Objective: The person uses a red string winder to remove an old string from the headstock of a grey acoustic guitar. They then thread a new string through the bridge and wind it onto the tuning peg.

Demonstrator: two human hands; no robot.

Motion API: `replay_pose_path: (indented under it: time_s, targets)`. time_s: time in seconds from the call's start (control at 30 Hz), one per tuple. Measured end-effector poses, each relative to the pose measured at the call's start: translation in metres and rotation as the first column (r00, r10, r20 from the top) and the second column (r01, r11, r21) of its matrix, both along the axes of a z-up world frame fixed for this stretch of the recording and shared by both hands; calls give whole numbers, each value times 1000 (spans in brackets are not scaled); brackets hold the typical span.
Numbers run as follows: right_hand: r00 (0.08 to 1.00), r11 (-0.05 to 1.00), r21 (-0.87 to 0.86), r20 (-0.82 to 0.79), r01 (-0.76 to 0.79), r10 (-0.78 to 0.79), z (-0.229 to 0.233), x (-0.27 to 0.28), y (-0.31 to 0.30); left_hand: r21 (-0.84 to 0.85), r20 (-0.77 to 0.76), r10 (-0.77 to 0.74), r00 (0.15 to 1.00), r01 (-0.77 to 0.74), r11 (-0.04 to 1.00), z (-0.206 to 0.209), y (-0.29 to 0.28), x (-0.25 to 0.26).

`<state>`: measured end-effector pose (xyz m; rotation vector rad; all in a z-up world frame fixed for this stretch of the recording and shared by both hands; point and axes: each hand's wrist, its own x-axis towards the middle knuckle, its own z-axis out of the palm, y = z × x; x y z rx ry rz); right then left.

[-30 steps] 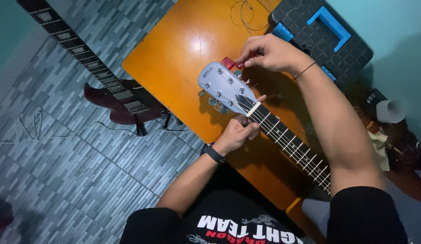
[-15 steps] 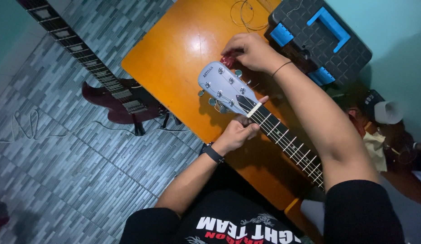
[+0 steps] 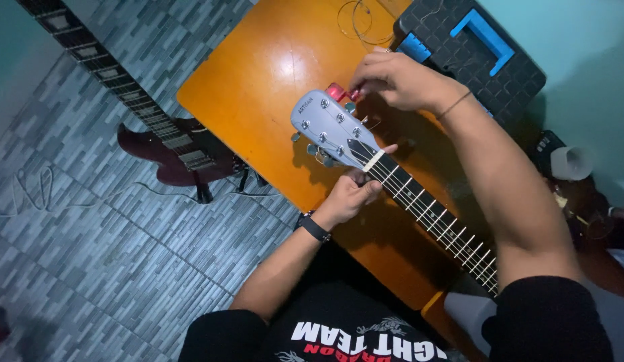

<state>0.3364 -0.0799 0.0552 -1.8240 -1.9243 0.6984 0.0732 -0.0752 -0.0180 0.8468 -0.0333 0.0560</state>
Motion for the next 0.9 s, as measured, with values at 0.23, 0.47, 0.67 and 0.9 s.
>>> replay_pose_path:
  time_s: [0.23,0.47,0.67,0.9]
  targets:
    - [979,991,85,-181,106,-89,8,-11,24,0,-29,27,999,-27,1000,-6,0,-1]
    - [944,964,6,-205,265,-258,-33,-16,41,84,-7,25,1000,-24,996,2,2,-2]
    - [967,970,-110,-114,215,-227,-5,-13,-3,118,5,82,997,-82,990,-1,2,-1]
    - [960,964,74,-135,255,-244,21,-27,41,143,-30,25,999,-20,989,-2,1,-3]
